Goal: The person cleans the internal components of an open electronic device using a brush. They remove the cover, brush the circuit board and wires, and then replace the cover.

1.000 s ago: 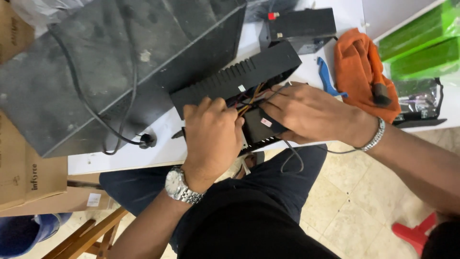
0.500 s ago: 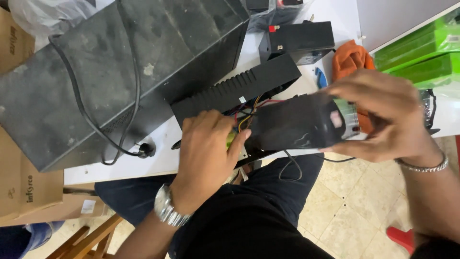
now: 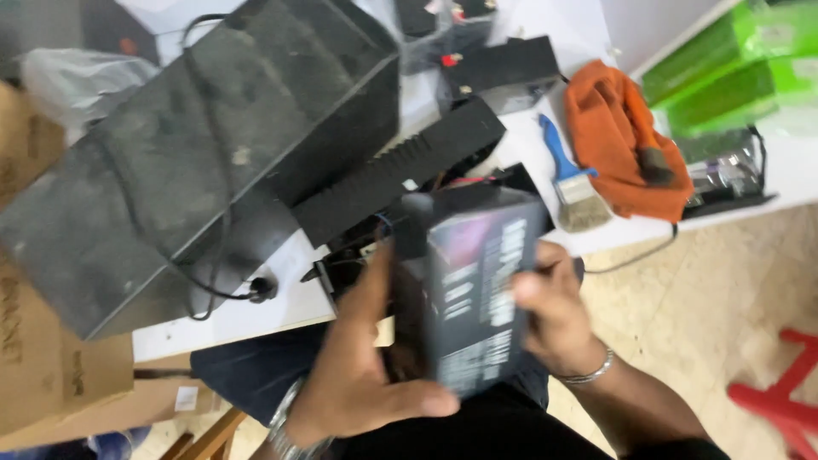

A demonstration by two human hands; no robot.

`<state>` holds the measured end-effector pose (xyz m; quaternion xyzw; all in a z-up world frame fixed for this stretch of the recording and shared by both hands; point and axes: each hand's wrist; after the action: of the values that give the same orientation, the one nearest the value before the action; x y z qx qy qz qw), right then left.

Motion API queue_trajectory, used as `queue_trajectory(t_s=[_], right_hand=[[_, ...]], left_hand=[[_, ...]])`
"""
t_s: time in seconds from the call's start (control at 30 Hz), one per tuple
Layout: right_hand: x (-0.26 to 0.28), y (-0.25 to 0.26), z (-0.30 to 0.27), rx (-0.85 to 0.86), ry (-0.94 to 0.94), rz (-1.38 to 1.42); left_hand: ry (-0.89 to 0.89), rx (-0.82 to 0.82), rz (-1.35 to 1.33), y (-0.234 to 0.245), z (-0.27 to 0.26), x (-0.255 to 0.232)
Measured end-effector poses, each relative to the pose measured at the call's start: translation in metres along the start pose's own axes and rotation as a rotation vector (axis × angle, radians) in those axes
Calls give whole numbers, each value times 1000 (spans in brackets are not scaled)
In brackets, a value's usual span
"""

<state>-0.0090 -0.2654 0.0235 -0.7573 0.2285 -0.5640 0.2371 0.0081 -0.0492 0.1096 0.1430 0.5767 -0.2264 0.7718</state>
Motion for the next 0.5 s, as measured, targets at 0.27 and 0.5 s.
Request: queue_trajectory(t_s=[0.27, 0.5], right_hand=[[59, -44, 7, 362, 247, -908], [90, -31, 2, 380, 293, -1119]], left_hand=[[-6, -523, -96, -1, -56, 35], [-1, -749, 99, 9, -74, 56]])
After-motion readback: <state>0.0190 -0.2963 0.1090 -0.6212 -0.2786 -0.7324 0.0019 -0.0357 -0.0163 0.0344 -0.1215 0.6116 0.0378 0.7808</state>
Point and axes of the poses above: each hand's wrist, its own z-axis towards the middle knuckle, its own y-axis out of the back of the hand, x = y × z, and after that the axes turned 15 degrees about -y, right-handed
